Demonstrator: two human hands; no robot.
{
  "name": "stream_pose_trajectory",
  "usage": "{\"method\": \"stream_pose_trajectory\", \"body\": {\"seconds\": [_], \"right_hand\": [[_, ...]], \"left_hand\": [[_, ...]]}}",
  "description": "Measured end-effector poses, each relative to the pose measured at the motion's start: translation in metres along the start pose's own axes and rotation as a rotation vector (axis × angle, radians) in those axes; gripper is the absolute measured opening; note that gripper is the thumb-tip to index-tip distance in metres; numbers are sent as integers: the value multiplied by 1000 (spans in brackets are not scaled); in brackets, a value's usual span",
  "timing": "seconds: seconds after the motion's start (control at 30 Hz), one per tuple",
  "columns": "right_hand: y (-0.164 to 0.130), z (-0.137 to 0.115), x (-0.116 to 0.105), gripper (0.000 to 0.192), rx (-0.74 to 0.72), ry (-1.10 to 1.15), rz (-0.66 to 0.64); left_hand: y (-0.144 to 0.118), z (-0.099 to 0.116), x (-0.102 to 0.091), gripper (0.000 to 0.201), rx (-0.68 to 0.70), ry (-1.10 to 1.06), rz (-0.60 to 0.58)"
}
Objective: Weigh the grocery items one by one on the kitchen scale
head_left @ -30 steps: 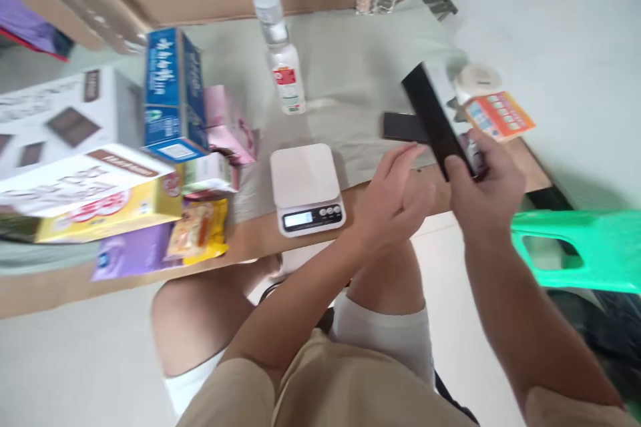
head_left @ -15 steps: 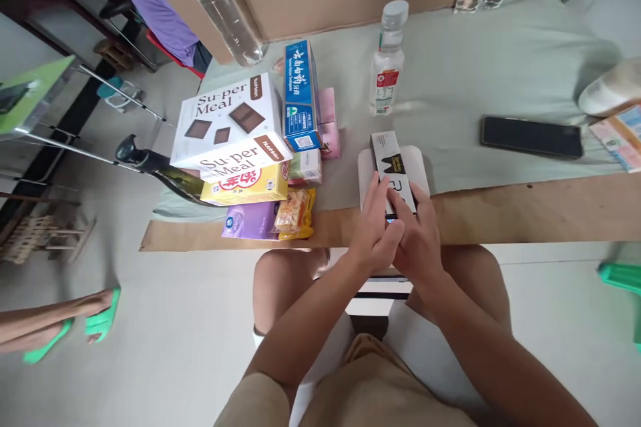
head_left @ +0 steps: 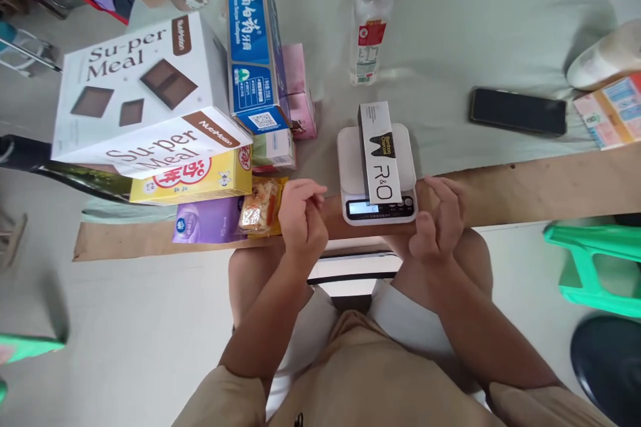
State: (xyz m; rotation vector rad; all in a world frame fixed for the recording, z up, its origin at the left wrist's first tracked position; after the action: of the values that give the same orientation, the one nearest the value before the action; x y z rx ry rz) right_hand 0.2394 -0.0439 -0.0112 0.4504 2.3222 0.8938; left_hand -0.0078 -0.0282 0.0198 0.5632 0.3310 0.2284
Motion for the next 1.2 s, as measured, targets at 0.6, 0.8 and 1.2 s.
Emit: {"method": "stream_pose_trajectory", "body": {"seconds": [0.6,0.8,1.2], "right_hand": [[-7,1,7,50,21,-64,-18],[-3,-4,14,54,-4,-86,-148],[-10,-11,21,59,66,-98,-240]], "left_hand": [[-6,-5,22,28,36,-1,-135],[-12,-3,35,33,48,101,-300],[-38,6,64,81,79,41,-457]]}}
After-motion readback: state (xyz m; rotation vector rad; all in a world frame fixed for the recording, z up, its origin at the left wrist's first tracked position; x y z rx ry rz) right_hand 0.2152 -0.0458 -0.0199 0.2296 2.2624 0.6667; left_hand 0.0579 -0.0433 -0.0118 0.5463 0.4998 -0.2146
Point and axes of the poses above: each hand's wrist, its own y-axis towards the middle knuckle, its own x-axis out of the palm, z = x × y, the point moved 6 cm from there along y, towards the middle knuckle, and after that the axes turned 3 degrees about -z, right-handed, at the moved point
